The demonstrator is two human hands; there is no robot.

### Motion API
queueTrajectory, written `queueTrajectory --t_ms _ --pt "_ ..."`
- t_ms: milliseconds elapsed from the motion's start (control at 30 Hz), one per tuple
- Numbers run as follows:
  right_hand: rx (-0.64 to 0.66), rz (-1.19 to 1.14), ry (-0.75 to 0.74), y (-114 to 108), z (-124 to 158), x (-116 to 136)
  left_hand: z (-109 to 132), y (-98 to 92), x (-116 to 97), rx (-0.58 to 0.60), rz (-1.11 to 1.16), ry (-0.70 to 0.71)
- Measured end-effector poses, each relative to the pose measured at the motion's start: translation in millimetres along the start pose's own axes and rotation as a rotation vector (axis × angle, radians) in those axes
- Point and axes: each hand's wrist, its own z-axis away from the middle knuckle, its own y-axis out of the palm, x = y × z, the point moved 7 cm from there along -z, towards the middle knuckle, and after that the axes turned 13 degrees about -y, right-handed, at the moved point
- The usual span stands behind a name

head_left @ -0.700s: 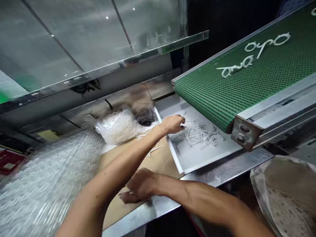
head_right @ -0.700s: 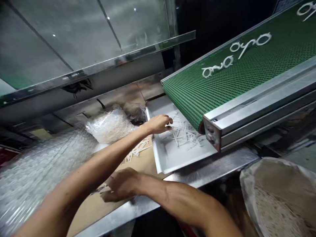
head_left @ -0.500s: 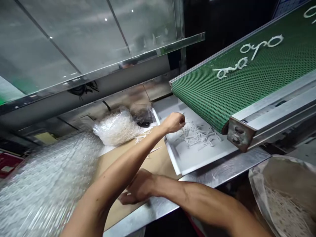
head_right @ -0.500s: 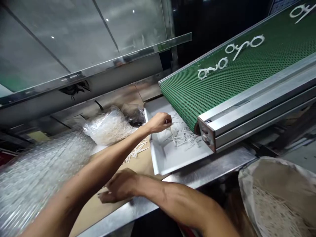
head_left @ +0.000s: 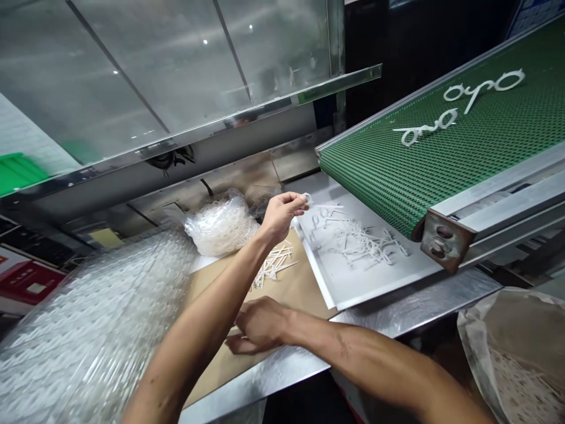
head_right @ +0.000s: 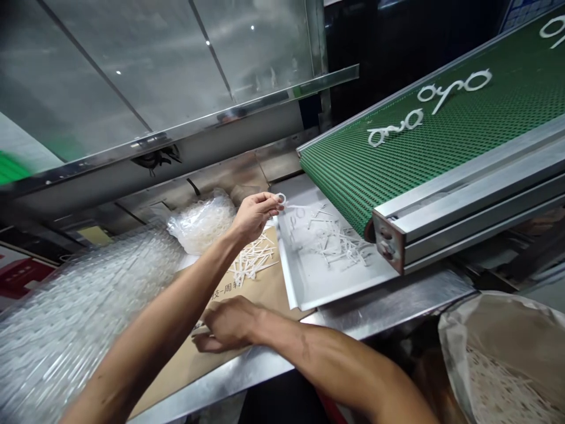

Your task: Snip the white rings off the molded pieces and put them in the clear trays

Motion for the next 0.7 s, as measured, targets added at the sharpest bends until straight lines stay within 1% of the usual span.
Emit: queueTrajectory --t_ms 33,133,233,267,333,400,467,533,600,633,700 --pt "-0.001 0.003 0.0 0.5 -0.2 -0.5 1.8 -3.2 2.4 0.003 0.066 -0.031" --pt "-0.004 0.012 0.003 1.8 -0.4 -2.5 14.0 -12.8 1.1 -0.006 0.129 -0.042" --pt "-0.007 0.035 0.017 3.2 -0.2 -5.7 40.2 -30.0 -6.7 -0.036 0.197 -0.003" --pt "-0.008 0.047 0.024 3.5 0.0 -6.9 52.7 -39.7 -9.3 -0.061 0.209 0.02" --pt "-0.01 0.071 0.039 3.6 0.7 -9.5 84.0 -67.6 -11.6 -0.161 0.203 0.086" --pt "-0.008 0.091 0.051 3.6 1.5 -11.7 123.2 -105.6 -7.8 -0.34 0.128 0.175" --pt "-0.003 0.105 0.058 3.9 2.3 -13.3 166.6 -146.3 6.1 -0.552 0.018 0.237" --pt "0.008 0.111 0.054 5.5 2.8 -13.3 205.6 -181.7 31.7 -0.723 -0.092 0.205" --pt "0.024 0.109 0.035 9.1 2.8 -10.8 234.2 -208.5 64.0 -0.82 -0.188 0.099" --pt "0.036 0.105 0.019 11.7 2.8 -8.8 244.7 -218.5 79.7 -0.848 -0.228 0.045" --pt "0.062 0.096 -0.01 17.4 2.6 -4.5 258.7 -232.9 106.7 -0.876 -0.284 -0.045"
